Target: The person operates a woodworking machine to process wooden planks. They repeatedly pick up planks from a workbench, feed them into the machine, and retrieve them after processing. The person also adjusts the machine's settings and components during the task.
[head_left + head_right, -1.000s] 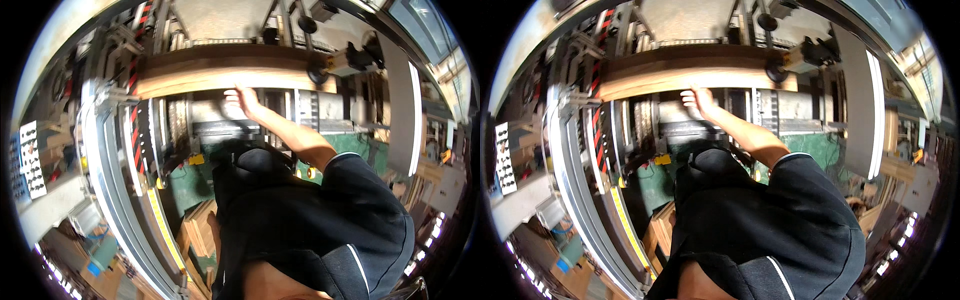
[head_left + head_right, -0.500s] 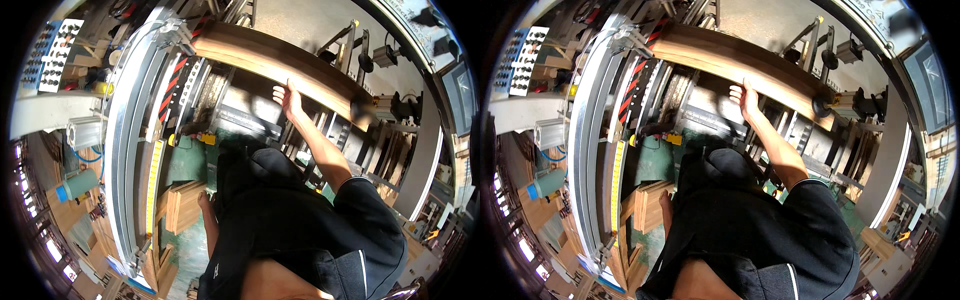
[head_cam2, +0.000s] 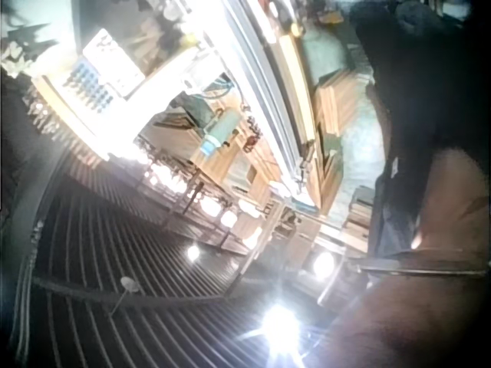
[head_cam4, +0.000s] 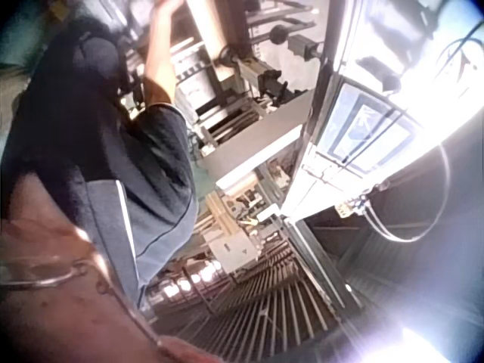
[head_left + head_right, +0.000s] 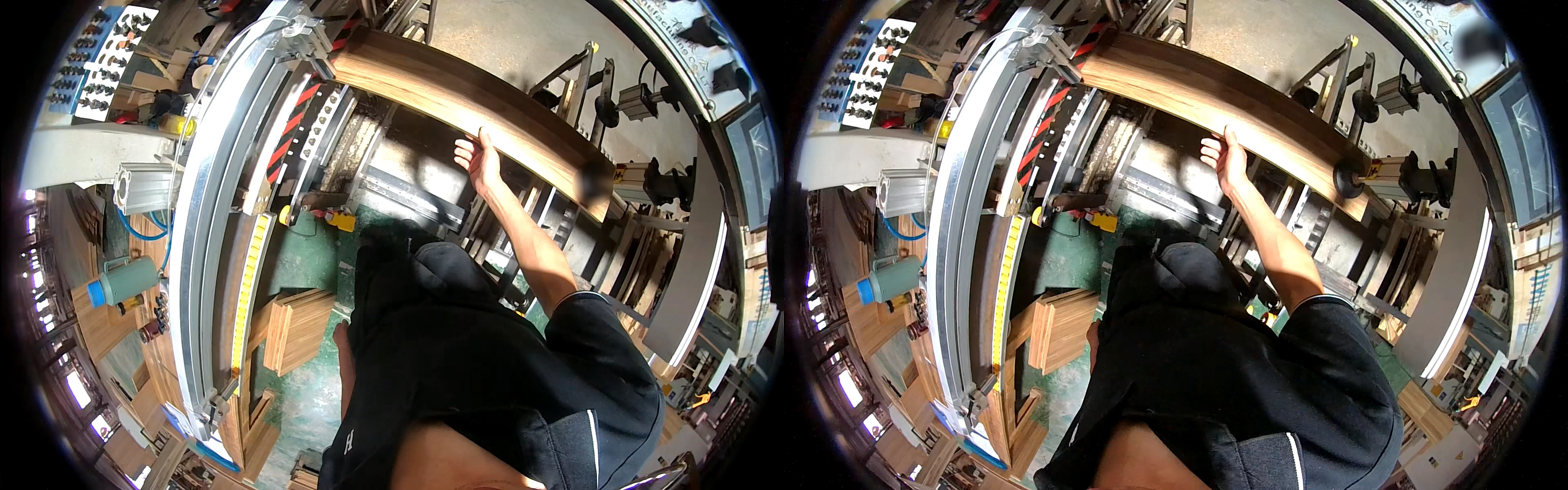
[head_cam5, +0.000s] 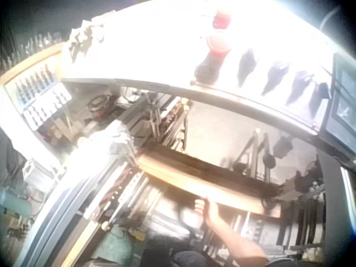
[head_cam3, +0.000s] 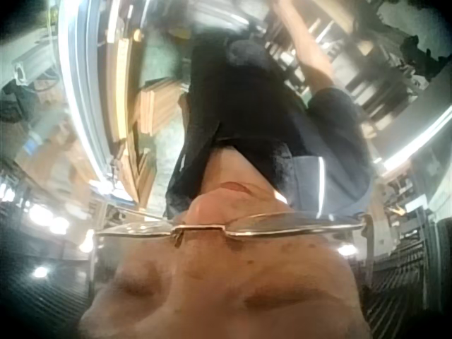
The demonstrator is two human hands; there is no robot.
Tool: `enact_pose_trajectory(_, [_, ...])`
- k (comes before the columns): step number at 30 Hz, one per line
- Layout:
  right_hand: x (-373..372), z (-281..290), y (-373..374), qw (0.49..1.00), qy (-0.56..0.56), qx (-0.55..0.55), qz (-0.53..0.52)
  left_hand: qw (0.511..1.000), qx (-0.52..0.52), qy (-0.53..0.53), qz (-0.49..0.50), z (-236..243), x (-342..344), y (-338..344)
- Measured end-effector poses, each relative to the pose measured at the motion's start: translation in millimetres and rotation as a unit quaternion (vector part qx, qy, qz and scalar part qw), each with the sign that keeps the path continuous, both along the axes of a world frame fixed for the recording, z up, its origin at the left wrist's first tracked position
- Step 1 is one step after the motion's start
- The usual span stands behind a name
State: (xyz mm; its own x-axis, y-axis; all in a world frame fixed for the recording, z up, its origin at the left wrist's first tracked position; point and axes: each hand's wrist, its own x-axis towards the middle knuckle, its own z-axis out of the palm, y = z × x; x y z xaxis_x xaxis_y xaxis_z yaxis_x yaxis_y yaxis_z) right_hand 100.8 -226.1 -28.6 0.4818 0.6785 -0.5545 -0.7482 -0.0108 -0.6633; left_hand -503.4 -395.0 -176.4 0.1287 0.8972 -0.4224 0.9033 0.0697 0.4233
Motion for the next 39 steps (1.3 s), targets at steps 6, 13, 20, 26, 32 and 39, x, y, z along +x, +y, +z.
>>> enact_pose_trajectory(6, [5,0,-6,1.000,-0.013,-0.002,0.000,0.992,-0.030,0.094,-0.080,7,4,18])
enact_pose_trajectory(13, [2,-1,-5,1.000,-0.021,0.001,0.010,0.994,-0.090,0.013,0.067,20,18,27])
enact_pose_trajectory(20, [0,-2,-3,0.999,-0.027,0.001,0.018,0.989,-0.021,0.116,-0.094,8,12,15])
enact_pose_trajectory(26, [1,-1,-5,1.000,-0.023,0.007,0.016,0.997,-0.029,0.066,-0.039,-5,3,3])
enact_pose_trajectory(32, [-4,1,-1,0.999,-0.030,0.007,0.026,0.991,0.011,0.087,-0.097,0,3,-3])
enact_pose_trajectory(39, [1,0,-5,1.000,-0.026,0.000,0.005,0.986,-0.010,0.123,-0.110,15,17,14])
